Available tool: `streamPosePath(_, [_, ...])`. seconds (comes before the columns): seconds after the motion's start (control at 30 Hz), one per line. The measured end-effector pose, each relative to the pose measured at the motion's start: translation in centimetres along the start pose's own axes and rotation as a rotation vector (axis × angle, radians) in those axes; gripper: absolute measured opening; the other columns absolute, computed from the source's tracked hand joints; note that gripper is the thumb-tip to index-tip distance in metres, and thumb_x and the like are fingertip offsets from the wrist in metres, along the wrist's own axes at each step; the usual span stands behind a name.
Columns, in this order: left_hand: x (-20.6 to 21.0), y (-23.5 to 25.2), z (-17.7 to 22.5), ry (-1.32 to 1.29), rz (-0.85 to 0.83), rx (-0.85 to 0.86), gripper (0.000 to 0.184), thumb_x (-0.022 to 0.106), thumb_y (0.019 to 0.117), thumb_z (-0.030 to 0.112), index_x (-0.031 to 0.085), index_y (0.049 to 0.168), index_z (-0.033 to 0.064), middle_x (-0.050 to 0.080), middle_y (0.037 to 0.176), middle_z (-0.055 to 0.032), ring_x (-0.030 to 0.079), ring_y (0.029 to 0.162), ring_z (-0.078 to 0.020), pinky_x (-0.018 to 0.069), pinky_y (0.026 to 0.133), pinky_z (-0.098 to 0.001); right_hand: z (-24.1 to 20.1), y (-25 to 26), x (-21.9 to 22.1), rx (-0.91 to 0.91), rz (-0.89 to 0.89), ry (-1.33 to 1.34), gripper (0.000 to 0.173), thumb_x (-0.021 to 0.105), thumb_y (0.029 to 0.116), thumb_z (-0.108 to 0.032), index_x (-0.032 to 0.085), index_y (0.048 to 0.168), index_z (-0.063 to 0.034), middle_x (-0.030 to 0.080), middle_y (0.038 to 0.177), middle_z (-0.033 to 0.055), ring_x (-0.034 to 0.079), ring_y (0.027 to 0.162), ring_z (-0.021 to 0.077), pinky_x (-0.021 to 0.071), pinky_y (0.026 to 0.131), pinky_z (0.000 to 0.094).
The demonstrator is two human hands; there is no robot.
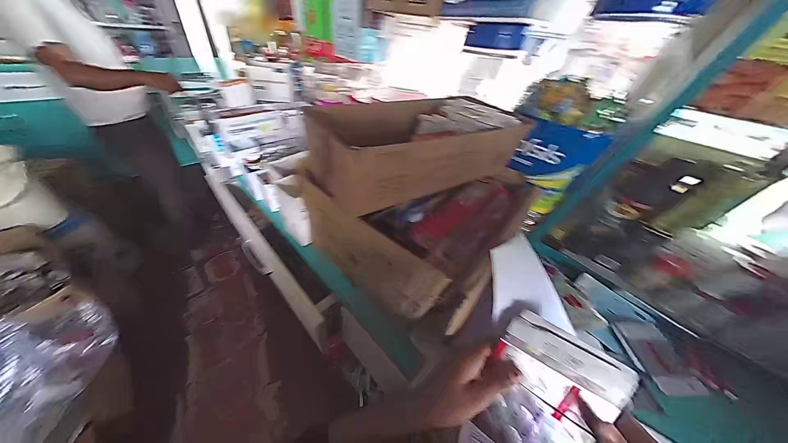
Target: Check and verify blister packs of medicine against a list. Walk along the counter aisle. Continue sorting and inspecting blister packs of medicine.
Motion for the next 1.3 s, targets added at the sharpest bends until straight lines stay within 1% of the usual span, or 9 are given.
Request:
streamPosePath(0.1, [-0.4,0.5,0.2,-0.074,0.048,-0.078,0.039,0.050,0.1036,0.014,0.052,0.131,-0.0136,0.064,0.097,-0.0058,0.055,0.080,0.0041,0.0473,0.074,-0.0156,-0.6,0.1,0.7,0.183,0.111,0.100,0.023,0.042,0.1049,-0.006,0.053,0.125,-0.0089,0.071,0.104,-0.0154,0.070,0.095,-0.0020,0.0613,0.088,0.0240])
streamPosePath(0.2, [-0.8,0.4,0.8,-0.187,0.000,-0.134,0.058,0.047,0.1041,0.031,0.042,0.142,-0.0128,0.055,0.137,-0.0127,0.057,0.113,-0.0006,0.0487,0.096,-0.0207,-0.3,-0.2,1.2,0.248,0.206,0.259,0.023,0.035,0.1064,-0.006,0.049,0.125,-0.0099,0.073,0.102,-0.0091,0.073,0.090,0.0047,0.0634,0.083,0.0263])
streamPosePath(0.43, [0.8,-0.2,-0.1,0.011,-0.082,0.086,0.048,0.044,0.1043,0.009,0.039,0.139,-0.0224,0.057,0.137,-0.0247,0.056,0.125,-0.0037,0.0449,0.107,-0.0205,0.7,-1.0,-0.1,0.044,0.080,0.153,0.037,0.056,0.1019,-0.016,0.044,0.136,-0.0083,0.069,0.119,-0.0087,0.069,0.105,0.0031,0.0605,0.087,0.0240])
streamPosePath(0.57, [1.8,0.1,-1.1,0.117,-0.154,0.140,0.055,0.047,0.1056,0.020,0.039,0.144,-0.0188,0.058,0.137,-0.0257,0.063,0.121,-0.0157,0.0538,0.098,-0.0283,-2.1,0.0,-6.4,-0.046,0.318,-0.227,0.036,0.052,0.1018,-0.018,0.048,0.136,-0.0053,0.068,0.092,-0.0132,0.065,0.077,-0.0066,0.0559,0.069,0.0151])
streamPosePath(0.83, [0.7,-1.0,-1.5,0.357,0.204,0.300,0.019,0.057,0.0972,0.014,0.071,0.108,0.0060,0.065,0.098,-0.0045,0.062,0.093,-0.0013,0.0514,0.085,-0.0148,-1.9,6.7,-19.4,0.284,0.688,-0.227,0.032,0.050,0.1086,-0.029,0.060,0.128,-0.0063,0.064,0.096,0.0051,0.061,0.075,0.0072,0.0539,0.069,0.0290])
streamPosePath(1.0, [0.3,-1.2,-1.8,0.502,0.322,0.266,0.031,0.063,0.0946,0.035,0.066,0.126,0.0312,0.038,0.146,-0.0095,0.031,0.142,-0.0091,0.0304,0.115,-0.0256,1.0,11.8,-16.7,0.315,0.553,0.029,0.024,0.048,0.1091,-0.024,0.063,0.112,-0.0060,0.066,0.083,0.0013,0.065,0.068,0.0080,0.0567,0.061,0.0266])
streamPosePath(1.1, [0.2,-1.0,-1.9,0.460,0.306,0.258,0.037,0.063,0.0943,0.033,0.063,0.130,0.0257,0.022,0.162,-0.0195,0.014,0.156,-0.0182,0.0213,0.125,-0.0375,2.8,15.1,-14.4,0.319,0.438,0.143,0.023,0.046,0.1094,-0.021,0.062,0.110,-0.0045,0.067,0.082,0.0023,0.067,0.070,0.0099,0.0588,0.065,0.0288])
streamPosePath(1.23, [0.0,-0.8,-2.1,0.282,0.155,0.109,0.050,0.066,0.0922,0.025,0.062,0.138,0.0043,0.046,0.151,-0.0253,0.041,0.144,-0.0163,0.0347,0.117,-0.0291,3.1,17.6,-12.2,0.347,0.312,-0.038,0.029,0.045,0.1105,-0.019,0.060,0.119,0.0044,0.064,0.099,0.0103,0.063,0.086,0.0126,0.0545,0.080,0.0303])
streamPosePath(1.3, [-0.2,-0.8,-2.1,0.217,0.092,0.094,0.055,0.066,0.0920,0.021,0.057,0.141,-0.0031,0.050,0.149,-0.0229,0.044,0.142,-0.0127,0.0365,0.116,-0.0265,1.5,17.8,-12.6,0.298,0.217,-0.445,0.036,0.046,0.1107,-0.019,0.063,0.116,0.0127,0.064,0.110,0.0259,0.059,0.099,0.0304,0.0454,0.090,0.0466])
Point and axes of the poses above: each hand's wrist, its own y-axis towards the middle knuckle, its own x-axis out of the palm, z = x × y, the point moved 5 cm from there along y, towards the middle knuckle
